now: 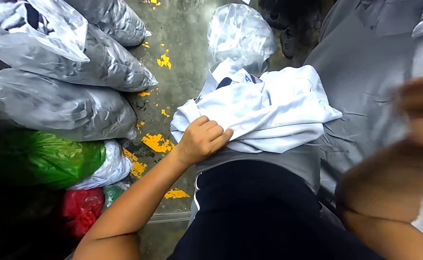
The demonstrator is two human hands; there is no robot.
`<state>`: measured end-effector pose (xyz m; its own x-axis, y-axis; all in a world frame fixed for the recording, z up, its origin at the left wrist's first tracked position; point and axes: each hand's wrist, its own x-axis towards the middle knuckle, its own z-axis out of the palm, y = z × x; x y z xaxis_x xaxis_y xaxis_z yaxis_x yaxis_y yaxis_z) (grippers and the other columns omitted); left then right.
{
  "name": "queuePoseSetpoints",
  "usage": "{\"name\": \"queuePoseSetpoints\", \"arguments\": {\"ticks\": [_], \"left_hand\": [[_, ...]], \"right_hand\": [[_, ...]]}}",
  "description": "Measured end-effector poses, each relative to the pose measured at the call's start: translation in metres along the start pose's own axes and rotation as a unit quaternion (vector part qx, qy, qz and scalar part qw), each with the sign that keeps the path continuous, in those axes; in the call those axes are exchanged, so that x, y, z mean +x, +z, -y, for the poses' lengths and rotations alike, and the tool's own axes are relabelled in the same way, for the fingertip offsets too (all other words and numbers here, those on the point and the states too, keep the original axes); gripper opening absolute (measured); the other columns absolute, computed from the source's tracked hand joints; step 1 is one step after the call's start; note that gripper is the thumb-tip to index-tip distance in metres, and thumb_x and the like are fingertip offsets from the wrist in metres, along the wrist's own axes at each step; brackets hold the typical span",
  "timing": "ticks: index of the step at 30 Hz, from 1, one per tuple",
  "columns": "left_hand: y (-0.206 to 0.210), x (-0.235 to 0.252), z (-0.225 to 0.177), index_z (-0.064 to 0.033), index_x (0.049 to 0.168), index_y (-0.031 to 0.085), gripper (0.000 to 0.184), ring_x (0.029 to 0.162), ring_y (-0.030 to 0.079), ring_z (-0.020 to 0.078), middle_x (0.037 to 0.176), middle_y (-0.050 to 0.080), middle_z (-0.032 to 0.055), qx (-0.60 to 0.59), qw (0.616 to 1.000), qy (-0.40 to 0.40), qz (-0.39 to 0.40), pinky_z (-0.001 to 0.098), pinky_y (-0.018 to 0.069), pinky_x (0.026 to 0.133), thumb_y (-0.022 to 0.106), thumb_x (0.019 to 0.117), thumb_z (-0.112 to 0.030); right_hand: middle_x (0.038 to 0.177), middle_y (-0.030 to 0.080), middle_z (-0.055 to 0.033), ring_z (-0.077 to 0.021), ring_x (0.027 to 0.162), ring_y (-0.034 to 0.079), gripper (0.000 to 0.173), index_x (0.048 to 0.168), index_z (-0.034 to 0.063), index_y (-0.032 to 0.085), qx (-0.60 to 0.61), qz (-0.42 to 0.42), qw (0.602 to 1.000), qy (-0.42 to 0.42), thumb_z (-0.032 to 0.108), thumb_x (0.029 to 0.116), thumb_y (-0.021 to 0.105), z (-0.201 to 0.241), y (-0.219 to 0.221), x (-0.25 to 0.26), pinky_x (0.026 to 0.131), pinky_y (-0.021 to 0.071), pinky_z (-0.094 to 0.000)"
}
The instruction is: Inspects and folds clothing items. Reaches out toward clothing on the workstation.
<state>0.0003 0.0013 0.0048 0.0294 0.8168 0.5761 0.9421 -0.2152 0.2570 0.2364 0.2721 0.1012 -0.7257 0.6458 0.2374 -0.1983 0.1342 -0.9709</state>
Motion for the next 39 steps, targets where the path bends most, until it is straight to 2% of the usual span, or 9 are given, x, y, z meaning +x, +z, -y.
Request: {"name": "queuePoseSetpoints", "arguments": {"ticks": [1,4,10,14,19,22,26,29,39], "left_hand": [[-0.002,0.002,-0.001,0.0,0.092,0.073,0.018,0.058,0.049,0.022,0.06,0.049,0.0069,-0.002,1.0,0.004,0.002,0.0353,0.0386,0.06,0.058,0.0993,-0.007],[-0.007,0.005,-0.004,0.0009,0.092,0.074,0.019,0.058,0.048,0.0224,0.06,0.049,0.0072,-0.002,1.0,0.015,0.009,0.0359,0.0377,0.06,0.057,0.0985,-0.004],[-0.008,0.007,-0.006,0.0006,0.093,0.075,0.019,0.057,0.047,0.0214,0.059,0.048,0.0063,0.0,1.0,0.026,0.018,0.0357,0.0363,0.059,0.056,0.0973,-0.001],[-0.006,0.009,-0.006,0.0005,0.092,0.074,0.018,0.058,0.047,0.0216,0.06,0.048,0.0066,-0.011,0.999,0.022,0.022,0.0354,0.0361,0.059,0.058,0.0974,-0.003],[-0.01,0.007,-0.004,0.0002,0.09,0.075,0.021,0.058,0.05,0.0221,0.06,0.051,0.0073,-0.021,0.999,-0.013,0.021,0.0347,0.0386,0.059,0.061,0.0977,-0.014],[-0.009,0.004,-0.002,-0.0003,0.086,0.073,0.021,0.057,0.05,0.0215,0.061,0.052,0.0078,-0.038,0.998,-0.048,0.02,0.034,0.0387,0.058,0.061,0.096,-0.014],[-0.01,0.005,-0.004,-0.0004,0.082,0.074,0.016,0.058,0.047,0.0174,0.06,0.051,0.0067,-0.083,0.99,-0.115,0.003,0.029,0.0374,0.057,0.064,0.0896,-0.012],[-0.015,0.006,-0.004,0.0003,0.081,0.073,0.013,0.061,0.052,0.0153,0.062,0.057,0.0081,-0.104,0.982,-0.159,-0.004,0.0259,0.0408,0.059,0.065,0.0863,-0.009],[-0.024,0.014,-0.003,-0.0029,0.087,0.072,0.007,0.078,0.061,-0.0063,0.084,0.069,-0.0026,-0.276,0.869,-0.41,0.028,0.0123,0.0505,0.074,0.07,0.088,-0.01]], "right_hand": [[0.074,0.065,0.0178,0.0099,0.059,0.053,0.014,0.093,0.0232,0.067,-0.015,0.106,0.993,0.046,0.014,0.0993,0.057,-0.007,0.039,0.024,0.053,0.0446,-0.0089],[0.069,0.057,0.0074,0.0035,0.054,0.043,0.014,0.103,0.0048,0.072,-0.145,0.324,0.93,0.097,0.01,0.0972,0.061,-0.043,0.099,0.031,0.052,0.0389,-0.0156],[0.059,0.052,0.0055,-0.0008,0.049,0.039,0.013,0.102,0.0071,0.076,-0.209,0.433,0.868,0.122,0.015,0.0954,0.069,-0.062,0.111,0.026,0.049,0.0351,-0.0211],[0.061,0.054,0.0042,-0.0039,0.051,0.043,0.012,0.093,0.0084,0.075,-0.233,0.406,0.879,0.091,0.015,0.0956,0.065,-0.068,0.111,0.021,0.051,0.038,-0.0261],[0.081,0.066,-0.0151,-0.022,0.069,0.059,0.02,0.102,-0.0038,0.071,-0.359,0.241,0.894,0.113,0.01,0.0976,0.057,-0.079,0.068,0.061,0.068,0.0498,-0.0459],[0.072,0.053,0.0005,-0.0059,0.061,0.043,0.014,0.094,0.0049,0.068,-0.398,0.143,0.896,0.135,0.014,0.0954,0.057,-0.092,0.044,0.076,0.06,0.038,-0.0285],[0.101,0.069,-0.0258,-0.0346,0.093,0.065,0.025,0.107,-0.0068,0.07,-0.439,0.063,0.874,0.199,0.012,0.0953,0.058,-0.113,0.002,0.093,0.085,0.0485,-0.0574],[0.096,0.067,-0.0208,-0.0268,0.085,0.06,0.023,0.105,-0.0048,0.069,-0.439,0.048,0.873,0.207,0.014,0.0963,0.059,-0.12,-0.012,0.093,0.079,0.047,-0.05],[0.109,0.064,-0.0369,-0.0503,0.105,0.061,0.033,0.114,-0.013,0.065,-0.48,0.017,0.832,0.278,0.016,0.1006,0.055,-0.147,-0.055,0.093,0.09,0.0431,-0.0697]]}}
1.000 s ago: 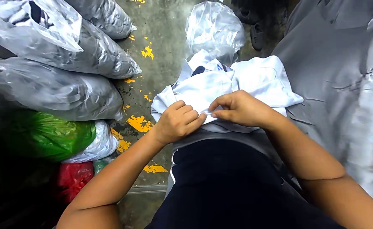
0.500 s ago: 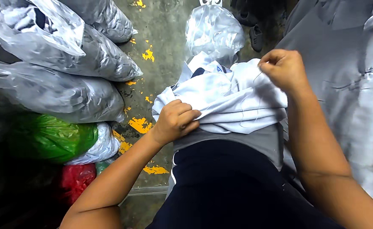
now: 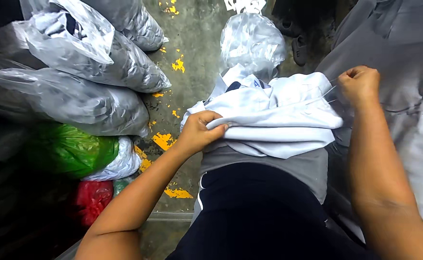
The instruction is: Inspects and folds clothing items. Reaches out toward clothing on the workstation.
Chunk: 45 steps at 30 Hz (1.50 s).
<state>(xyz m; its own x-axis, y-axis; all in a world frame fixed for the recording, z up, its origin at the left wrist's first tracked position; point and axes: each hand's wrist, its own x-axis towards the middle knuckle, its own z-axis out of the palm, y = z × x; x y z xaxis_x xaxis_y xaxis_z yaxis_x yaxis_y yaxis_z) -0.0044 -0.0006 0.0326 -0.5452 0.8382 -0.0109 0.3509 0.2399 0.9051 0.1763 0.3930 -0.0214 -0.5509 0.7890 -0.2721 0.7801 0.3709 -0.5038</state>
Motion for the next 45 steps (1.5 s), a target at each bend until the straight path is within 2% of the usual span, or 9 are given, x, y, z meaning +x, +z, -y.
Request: {"name": "queuePoseSetpoints", "arguments": {"ticks": [5,12,14,18,23,28,33,36,45], "left_hand": [[-0.004,0.001,0.001,-0.0059,0.089,0.071,0.001,0.069,0.06,-0.0075,0.077,0.068,-0.0083,-0.049,0.997,-0.05,-0.006,0.0126,0.0516,0.066,0.071,0.088,-0.007],[0.0,0.002,0.006,-0.0006,0.085,0.073,0.01,0.078,0.059,-0.0023,0.079,0.066,0.0006,0.031,0.998,0.056,-0.015,0.0135,0.0468,0.075,0.07,0.0878,-0.01],[0.002,0.001,0.008,0.0009,0.084,0.074,0.012,0.072,0.057,0.0032,0.074,0.065,0.005,0.082,0.989,0.122,-0.02,0.016,0.0453,0.069,0.068,0.0878,-0.009],[0.005,-0.004,0.015,-0.0003,0.089,0.076,0.019,0.061,0.054,0.0218,0.064,0.057,0.0099,0.224,0.931,0.288,-0.018,0.0343,0.0429,0.061,0.063,0.0937,-0.014],[0.01,-0.008,0.016,-0.0006,0.091,0.074,0.02,0.058,0.05,0.0219,0.06,0.05,0.007,0.276,0.887,0.369,-0.011,0.035,0.0385,0.06,0.061,0.0986,-0.014],[0.011,-0.01,0.016,0.0001,0.091,0.074,0.018,0.058,0.048,0.022,0.06,0.048,0.0067,0.282,0.878,0.386,-0.008,0.0352,0.0372,0.06,0.06,0.0982,-0.008],[0.013,-0.011,0.017,0.0003,0.092,0.074,0.017,0.057,0.046,0.0213,0.059,0.047,0.0063,0.27,0.875,0.402,0.002,0.035,0.0358,0.06,0.058,0.0979,-0.004],[0.014,-0.012,0.018,0.0004,0.093,0.075,0.018,0.057,0.047,0.0216,0.059,0.048,0.0063,0.264,0.876,0.404,0.008,0.0353,0.0367,0.06,0.058,0.0976,-0.003],[0.015,-0.012,0.015,0.0007,0.092,0.074,0.019,0.058,0.046,0.0208,0.06,0.048,0.0058,0.261,0.875,0.408,0.016,0.0347,0.0353,0.059,0.057,0.0976,-0.002]], "right_hand": [[0.108,0.064,-0.0371,-0.0523,0.104,0.061,0.034,0.114,-0.0128,0.064,-0.019,0.006,1.0,-0.008,0.016,0.1015,0.053,-0.001,0.003,-0.001,0.088,0.0426,-0.0717],[0.122,0.061,-0.038,-0.0541,0.114,0.059,0.041,0.132,-0.0108,0.056,-0.008,-0.016,1.0,-0.002,0.018,0.1035,0.051,0.024,0.003,-0.01,0.096,0.0424,-0.0708],[0.117,0.063,-0.0337,-0.0444,0.101,0.063,0.041,0.134,-0.0089,0.055,0.042,-0.015,0.997,-0.056,0.019,0.1041,0.052,0.043,0.006,-0.023,0.092,0.0471,-0.0608],[0.092,0.066,-0.0065,-0.0017,0.073,0.055,0.025,0.11,-0.0041,0.067,0.178,0.052,0.957,-0.224,0.016,0.103,0.055,0.086,0.021,-0.073,0.071,0.0483,-0.0218],[0.068,0.062,0.0027,0.0022,0.053,0.047,0.017,0.095,0.0037,0.073,0.206,0.207,0.875,-0.387,0.014,0.0985,0.059,0.106,0.052,-0.126,0.052,0.0422,-0.017],[0.062,0.058,0.0066,0.0026,0.05,0.045,0.014,0.094,0.0054,0.073,0.274,0.386,0.874,-0.11,0.012,0.1008,0.063,0.115,0.06,-0.146,0.048,0.0371,-0.0156],[0.047,0.033,0.0106,0.0031,0.037,0.031,0.022,0.104,0.0028,0.07,0.522,0.472,0.694,0.156,0.01,0.1049,0.049,0.11,0.077,-0.157,0.038,0.0298,-0.0127],[0.046,0.032,0.0114,0.0037,0.036,0.031,0.023,0.101,0.0053,0.069,0.56,0.486,0.646,0.182,0.01,0.1045,0.047,0.11,0.082,-0.158,0.037,0.0287,-0.0121],[0.047,0.034,0.0101,0.0033,0.036,0.031,0.019,0.092,0.008,0.066,0.577,0.49,0.63,0.172,0.008,0.1025,0.05,0.11,0.088,-0.159,0.036,0.0291,-0.0119]]}}
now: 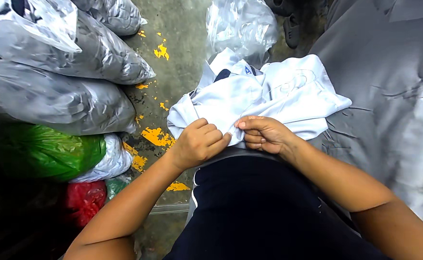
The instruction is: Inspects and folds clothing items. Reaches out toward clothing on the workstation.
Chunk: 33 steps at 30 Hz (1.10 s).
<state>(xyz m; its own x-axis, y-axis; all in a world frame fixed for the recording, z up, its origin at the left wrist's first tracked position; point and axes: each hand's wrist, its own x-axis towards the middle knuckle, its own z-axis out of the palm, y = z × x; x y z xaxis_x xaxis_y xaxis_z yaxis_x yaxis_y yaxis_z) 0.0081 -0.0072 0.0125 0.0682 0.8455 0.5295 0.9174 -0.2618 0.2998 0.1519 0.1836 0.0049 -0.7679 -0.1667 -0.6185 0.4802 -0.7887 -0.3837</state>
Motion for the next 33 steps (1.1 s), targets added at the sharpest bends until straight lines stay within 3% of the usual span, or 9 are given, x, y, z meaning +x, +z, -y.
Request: {"name": "queuePoseSetpoints", "arguments": {"ticks": [21,33], "left_hand": [[0.0,0.002,-0.001,0.0007,0.092,0.074,0.018,0.057,0.045,0.0208,0.059,0.047,0.0057,-0.001,1.0,0.005,0.004,0.0347,0.0344,0.059,0.057,0.0974,-0.002],[0.0,0.001,-0.002,0.0009,0.089,0.073,0.017,0.057,0.045,0.0208,0.059,0.048,0.0056,-0.003,1.0,0.001,0.003,0.0345,0.0347,0.058,0.059,0.0973,-0.004]], "right_hand": [[0.048,0.034,0.0089,0.0025,0.037,0.032,0.02,0.086,0.0103,0.06,-0.003,-0.019,1.0,-0.017,0.006,0.1023,0.05,-0.004,0.003,0.001,0.038,0.0305,-0.0121],[0.048,0.035,0.0081,0.0005,0.039,0.032,0.023,0.08,0.0111,0.055,-0.025,-0.079,0.995,-0.06,0.002,0.099,0.048,-0.004,0.011,0.001,0.04,0.0291,-0.0147]]}}
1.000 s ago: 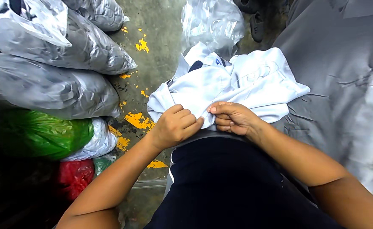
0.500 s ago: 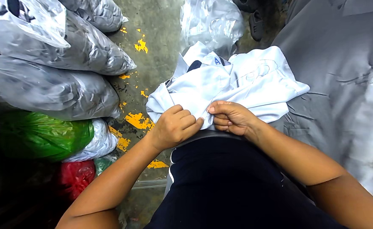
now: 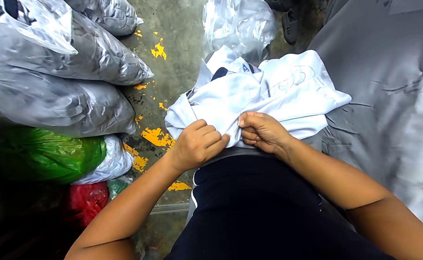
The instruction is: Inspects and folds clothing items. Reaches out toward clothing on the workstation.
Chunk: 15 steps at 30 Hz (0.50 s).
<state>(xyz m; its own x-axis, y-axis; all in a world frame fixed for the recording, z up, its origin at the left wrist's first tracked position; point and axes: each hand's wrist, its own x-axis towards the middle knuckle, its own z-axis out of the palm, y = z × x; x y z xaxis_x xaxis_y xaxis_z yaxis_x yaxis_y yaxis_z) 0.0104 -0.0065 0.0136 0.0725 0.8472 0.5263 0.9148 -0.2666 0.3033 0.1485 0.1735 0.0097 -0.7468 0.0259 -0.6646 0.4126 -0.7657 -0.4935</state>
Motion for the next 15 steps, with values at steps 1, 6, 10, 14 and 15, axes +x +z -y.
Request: {"name": "queuePoseSetpoints", "arguments": {"ticks": [1,6,10,14,15], "left_hand": [[-0.0002,0.0,0.0002,0.001,0.088,0.073,0.017,0.057,0.045,0.0209,0.059,0.048,0.0057,0.0,1.0,-0.001,0.0,0.0346,0.0346,0.058,0.059,0.097,-0.004],[0.0003,-0.0002,0.0003,0.0007,0.088,0.072,0.017,0.057,0.045,0.0209,0.06,0.047,0.0057,-0.004,1.0,0.001,0.003,0.0345,0.0344,0.059,0.059,0.0972,-0.005],[0.0003,0.0001,0.0011,0.0013,0.088,0.072,0.017,0.057,0.045,0.0213,0.059,0.047,0.0061,-0.001,1.0,0.003,-0.005,0.0344,0.0352,0.059,0.059,0.0977,-0.005],[0.0017,-0.0018,0.0036,-0.0001,0.089,0.074,0.022,0.058,0.048,0.0215,0.06,0.049,0.0067,-0.015,0.999,-0.042,-0.002,0.0341,0.0368,0.059,0.06,0.099,-0.014],[0.0027,-0.0029,0.0047,-0.0003,0.088,0.074,0.022,0.058,0.049,0.021,0.061,0.051,0.0074,-0.039,0.996,-0.078,-0.001,0.0333,0.0378,0.059,0.061,0.0967,-0.015]], "right_hand": [[0.048,0.035,0.0081,0.0004,0.039,0.032,0.023,0.08,0.011,0.055,-0.001,-0.005,1.0,-0.005,0.001,0.0988,0.048,-0.0003,0.0,0.0008,0.04,0.0293,-0.0148],[0.048,0.034,0.0074,0.0007,0.039,0.031,0.023,0.081,0.0096,0.055,-0.019,-0.018,1.0,-0.011,0.002,0.1016,0.047,-0.0013,0.0042,-0.002,0.04,0.0292,-0.0134],[0.047,0.033,0.0068,0.0008,0.038,0.031,0.024,0.081,0.009,0.054,-0.029,-0.02,0.999,-0.027,0.002,0.102,0.046,-0.0032,0.0032,-0.0016,0.04,0.0295,-0.0129],[0.047,0.032,0.0072,0.0012,0.037,0.029,0.024,0.081,0.01,0.055,-0.022,-0.025,0.999,-0.028,0.005,0.1027,0.046,-0.0023,0.005,-0.0006,0.039,0.028,-0.0128],[0.047,0.031,0.0077,0.0016,0.037,0.028,0.024,0.08,0.0107,0.054,-0.018,-0.026,0.999,-0.024,0.006,0.1025,0.047,-0.0014,0.005,-0.0002,0.038,0.0273,-0.0128]]}}
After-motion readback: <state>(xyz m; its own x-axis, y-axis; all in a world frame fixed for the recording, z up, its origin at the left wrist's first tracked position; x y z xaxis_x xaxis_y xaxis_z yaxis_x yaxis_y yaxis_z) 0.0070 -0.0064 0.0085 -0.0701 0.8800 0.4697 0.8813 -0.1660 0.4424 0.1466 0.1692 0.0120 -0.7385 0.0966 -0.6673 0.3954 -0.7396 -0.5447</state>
